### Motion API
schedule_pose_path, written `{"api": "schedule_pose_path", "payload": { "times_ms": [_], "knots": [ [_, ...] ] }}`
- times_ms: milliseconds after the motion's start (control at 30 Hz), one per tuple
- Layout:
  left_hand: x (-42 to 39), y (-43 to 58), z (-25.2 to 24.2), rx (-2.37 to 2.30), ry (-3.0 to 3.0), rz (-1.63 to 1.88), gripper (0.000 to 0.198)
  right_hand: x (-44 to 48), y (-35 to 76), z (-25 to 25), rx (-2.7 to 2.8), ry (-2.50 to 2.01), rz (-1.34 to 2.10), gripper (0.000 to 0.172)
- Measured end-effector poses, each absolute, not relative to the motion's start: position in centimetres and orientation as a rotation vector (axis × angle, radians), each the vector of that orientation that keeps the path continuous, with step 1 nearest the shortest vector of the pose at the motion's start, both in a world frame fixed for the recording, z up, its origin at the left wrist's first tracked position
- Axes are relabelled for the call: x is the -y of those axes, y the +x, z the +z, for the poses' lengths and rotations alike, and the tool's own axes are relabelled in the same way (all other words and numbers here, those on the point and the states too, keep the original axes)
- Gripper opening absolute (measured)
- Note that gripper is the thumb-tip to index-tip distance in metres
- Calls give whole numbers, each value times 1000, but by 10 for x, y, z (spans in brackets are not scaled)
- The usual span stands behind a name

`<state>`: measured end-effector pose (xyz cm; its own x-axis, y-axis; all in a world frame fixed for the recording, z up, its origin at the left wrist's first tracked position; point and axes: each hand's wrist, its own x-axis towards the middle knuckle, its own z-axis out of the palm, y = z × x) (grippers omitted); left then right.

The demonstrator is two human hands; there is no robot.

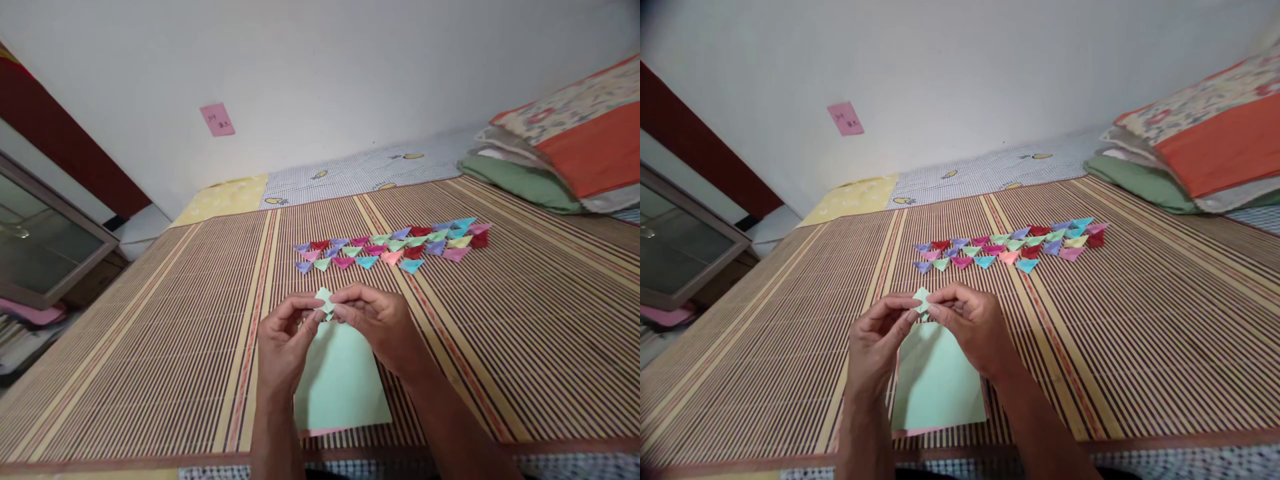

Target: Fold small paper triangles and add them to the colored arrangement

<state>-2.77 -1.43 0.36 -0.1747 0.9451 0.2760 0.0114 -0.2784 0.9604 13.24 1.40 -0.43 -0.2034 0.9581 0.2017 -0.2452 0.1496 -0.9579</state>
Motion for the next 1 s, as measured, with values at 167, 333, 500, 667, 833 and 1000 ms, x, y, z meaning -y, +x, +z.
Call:
{"api": "schedule_pose_path", "payload": {
  "times_ms": [167, 333, 500, 667, 833, 1000],
  "knots": [
    [12, -25, -1, -1189, 1345, 1587, 4, -13, 129, -2, 1358, -800, 1217, 8],
    [10, -20, -2, -1223, 1275, 1611, 6, -12, 124, -3, 1344, -848, 1208, 11],
    [11, -17, 0, -1235, 1209, 1615, 7, -11, 121, -4, 1343, -858, 1198, 11],
    [12, -16, 0, -1234, 1167, 1626, 4, -13, 119, -8, 1321, -783, 1171, 12],
    [10, -14, -1, -1237, 1166, 1660, 4, -12, 114, -10, 1258, -785, 1173, 13],
    [10, -12, 0, -1270, 1129, 1681, 7, -10, 108, -12, 1189, -833, 1157, 12]
  ]
}}
